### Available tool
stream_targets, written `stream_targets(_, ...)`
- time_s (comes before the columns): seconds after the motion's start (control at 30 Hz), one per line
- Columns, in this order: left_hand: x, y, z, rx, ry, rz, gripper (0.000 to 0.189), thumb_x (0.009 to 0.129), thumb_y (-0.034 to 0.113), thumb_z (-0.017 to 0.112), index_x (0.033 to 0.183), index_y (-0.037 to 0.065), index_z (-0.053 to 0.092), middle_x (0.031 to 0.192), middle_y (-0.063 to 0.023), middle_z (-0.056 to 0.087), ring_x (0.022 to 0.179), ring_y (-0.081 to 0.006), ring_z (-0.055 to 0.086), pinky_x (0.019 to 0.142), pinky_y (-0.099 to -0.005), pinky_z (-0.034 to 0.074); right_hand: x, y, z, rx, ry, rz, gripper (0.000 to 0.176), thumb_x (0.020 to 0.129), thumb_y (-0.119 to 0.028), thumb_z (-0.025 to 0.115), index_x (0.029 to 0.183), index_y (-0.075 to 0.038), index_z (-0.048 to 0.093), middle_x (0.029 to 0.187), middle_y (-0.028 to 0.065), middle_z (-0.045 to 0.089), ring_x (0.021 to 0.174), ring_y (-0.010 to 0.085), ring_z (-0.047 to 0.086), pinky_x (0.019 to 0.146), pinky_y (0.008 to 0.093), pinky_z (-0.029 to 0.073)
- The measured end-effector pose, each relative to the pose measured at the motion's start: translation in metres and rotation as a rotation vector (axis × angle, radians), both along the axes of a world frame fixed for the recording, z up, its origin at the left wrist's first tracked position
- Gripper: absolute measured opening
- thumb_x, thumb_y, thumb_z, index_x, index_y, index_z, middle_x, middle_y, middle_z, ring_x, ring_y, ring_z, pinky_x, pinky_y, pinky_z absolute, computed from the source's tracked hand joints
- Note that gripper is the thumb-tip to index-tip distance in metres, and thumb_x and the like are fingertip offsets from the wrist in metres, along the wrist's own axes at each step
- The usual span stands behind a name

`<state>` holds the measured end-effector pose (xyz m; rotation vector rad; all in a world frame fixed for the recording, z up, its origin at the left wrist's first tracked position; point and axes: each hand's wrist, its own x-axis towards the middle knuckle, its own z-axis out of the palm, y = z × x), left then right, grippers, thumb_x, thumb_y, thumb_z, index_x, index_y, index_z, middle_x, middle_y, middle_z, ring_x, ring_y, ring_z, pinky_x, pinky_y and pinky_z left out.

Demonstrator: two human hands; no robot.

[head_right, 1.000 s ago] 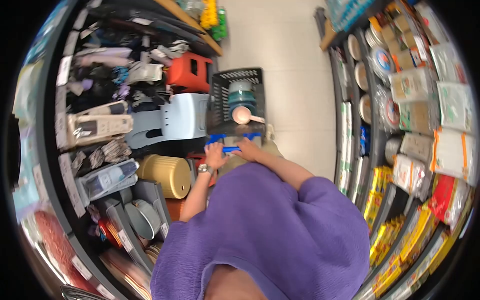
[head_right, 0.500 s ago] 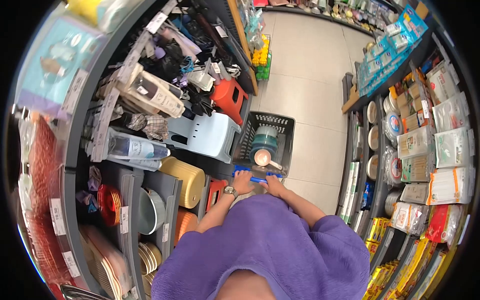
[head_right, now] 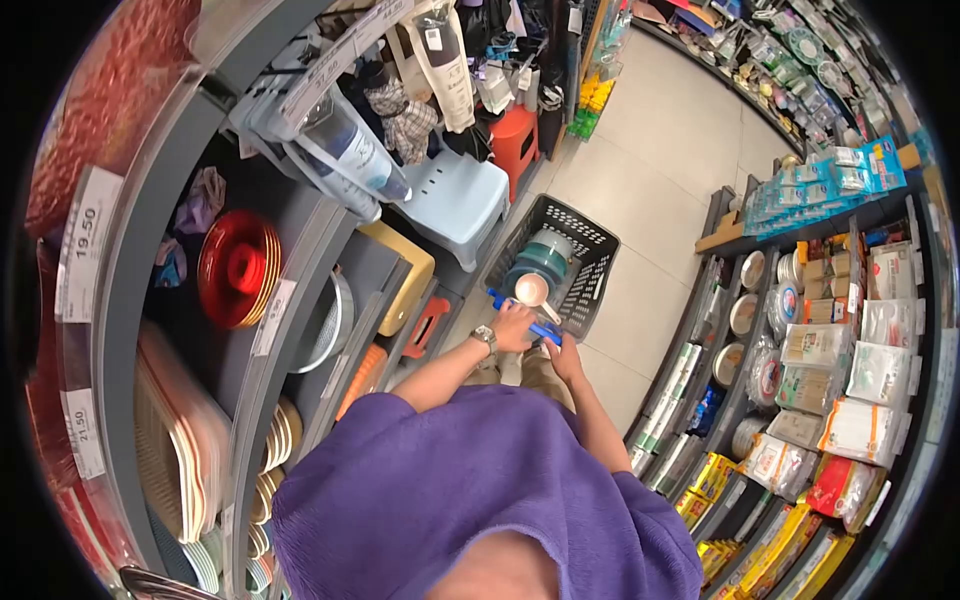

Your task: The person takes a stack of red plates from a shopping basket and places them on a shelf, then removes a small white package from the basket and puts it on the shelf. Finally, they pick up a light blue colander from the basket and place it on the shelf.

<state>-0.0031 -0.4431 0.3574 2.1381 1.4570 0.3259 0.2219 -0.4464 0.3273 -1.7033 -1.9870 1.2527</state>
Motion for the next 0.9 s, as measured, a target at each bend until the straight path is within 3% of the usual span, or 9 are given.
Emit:
stream_targets(0.23, -0.006, -0.029, -0.003, 0.072, 0.002, -0.012, 0.052, 0.069, 0.031, 0.075, 0.114, 0.009, 0.059, 0.118, -0.0108, 0.058, 0.118, -0.0302, 0.050, 0.103, -0.0499, 0.032, -0.002, -0.021, 0.003, -0.068, -0.021, -0.005, 0.054, 0.095, -0.047, 0.062, 0.112, 0.004, 0.056, 0.110, 0.0295, 0.059, 0.103, 0.0430, 0.058, 0.090, 0.0463, 0.046)
stream_targets(0.37, -0.003, -0.048, -0.005, 0.099, -0.019, 0.005, 0.047, 0.070, 0.027, 0.074, 0.111, 0.009, 0.059, 0.117, -0.0109, 0.058, 0.117, -0.0300, 0.050, 0.103, -0.0493, 0.032, 0.003, -0.035, -0.006, -0.007, -0.025, 0.125, 0.057, 0.095, -0.045, 0.062, 0.115, 0.007, 0.056, 0.115, 0.0296, 0.059, 0.109, 0.0429, 0.057, 0.095, 0.0454, 0.045)
stream_targets(0.43, -0.003, -0.058, -0.003, 0.047, 0.037, 0.020, 0.044, 0.071, 0.023, 0.072, 0.110, 0.009, 0.060, 0.116, -0.0105, 0.059, 0.116, -0.0290, 0.051, 0.103, -0.0480, 0.032, 0.006, -0.041, -0.018, 0.037, -0.063, 0.187, 0.051, 0.095, -0.043, 0.062, 0.111, 0.005, 0.056, 0.108, 0.0274, 0.058, 0.099, 0.0392, 0.057, 0.090, 0.0448, 0.045)
stream_targets(0.5, 0.004, -0.073, -0.004, 0.051, 0.027, 0.048, 0.043, 0.071, 0.020, 0.071, 0.111, 0.008, 0.060, 0.118, -0.0122, 0.058, 0.118, -0.0317, 0.050, 0.106, -0.0529, 0.031, 0.017, -0.051, -0.015, 0.125, -0.035, 0.339, 0.049, 0.094, -0.037, 0.065, 0.114, 0.005, 0.053, 0.112, 0.0283, 0.056, 0.101, 0.0416, 0.055, 0.089, 0.0465, 0.045)
stream_targets(0.57, 0.016, -0.089, -0.007, 0.131, 0.219, 0.191, 0.045, 0.073, 0.016, 0.068, 0.116, 0.004, 0.059, 0.120, -0.0187, 0.055, 0.125, -0.0403, 0.045, 0.109, -0.0621, 0.026, 0.020, -0.058, -0.011, 0.116, -0.070, 0.421, 0.050, 0.091, -0.031, 0.068, 0.120, 0.004, 0.048, 0.117, 0.0289, 0.053, 0.106, 0.0433, 0.054, 0.093, 0.0469, 0.045)
stream_targets(0.6, 0.027, -0.096, -0.007, 0.074, 0.260, 0.286, 0.043, 0.078, 0.014, 0.064, 0.119, 0.001, 0.057, 0.131, -0.0271, 0.050, 0.137, -0.0522, 0.031, 0.110, -0.0716, 0.018, 0.023, -0.064, -0.014, 0.109, -0.046, 0.448, 0.052, 0.090, -0.029, 0.069, 0.123, 0.004, 0.046, 0.118, 0.0292, 0.053, 0.109, 0.0438, 0.053, 0.095, 0.0473, 0.045)
stream_targets(0.7, 0.050, -0.120, -0.013, 0.203, 0.411, 0.515, 0.041, 0.084, 0.013, 0.059, 0.122, 0.000, 0.056, 0.142, -0.0324, 0.042, 0.143, -0.0566, 0.018, 0.110, -0.0748, 0.014, 0.025, -0.078, -0.014, 0.112, -0.023, 0.511, 0.057, 0.088, -0.027, 0.071, 0.127, 0.004, 0.042, 0.120, 0.0297, 0.051, 0.115, 0.0448, 0.051, 0.099, 0.0482, 0.043)
stream_targets(0.73, 0.055, -0.128, -0.010, 0.123, 0.445, 0.534, 0.039, 0.087, 0.015, 0.056, 0.123, -0.001, 0.056, 0.149, -0.0331, 0.035, 0.145, -0.0564, 0.013, 0.108, -0.0767, 0.015, 0.027, -0.086, -0.014, 0.109, -0.034, 0.539, 0.060, 0.087, -0.026, 0.072, 0.128, 0.004, 0.040, 0.122, 0.0299, 0.050, 0.117, 0.0453, 0.050, 0.100, 0.0488, 0.043)
stream_targets(0.9, 0.069, -0.165, -0.003, 0.107, 0.577, 0.651, 0.038, 0.090, 0.018, 0.055, 0.124, 0.002, 0.056, 0.149, -0.0289, 0.037, 0.146, -0.0537, 0.015, 0.110, -0.0709, 0.022, 0.028, -0.111, -0.036, 0.137, 0.015, 0.627, 0.065, 0.083, -0.025, 0.075, 0.129, 0.005, 0.039, 0.124, 0.0322, 0.047, 0.119, 0.0471, 0.047, 0.101, 0.0496, 0.042)
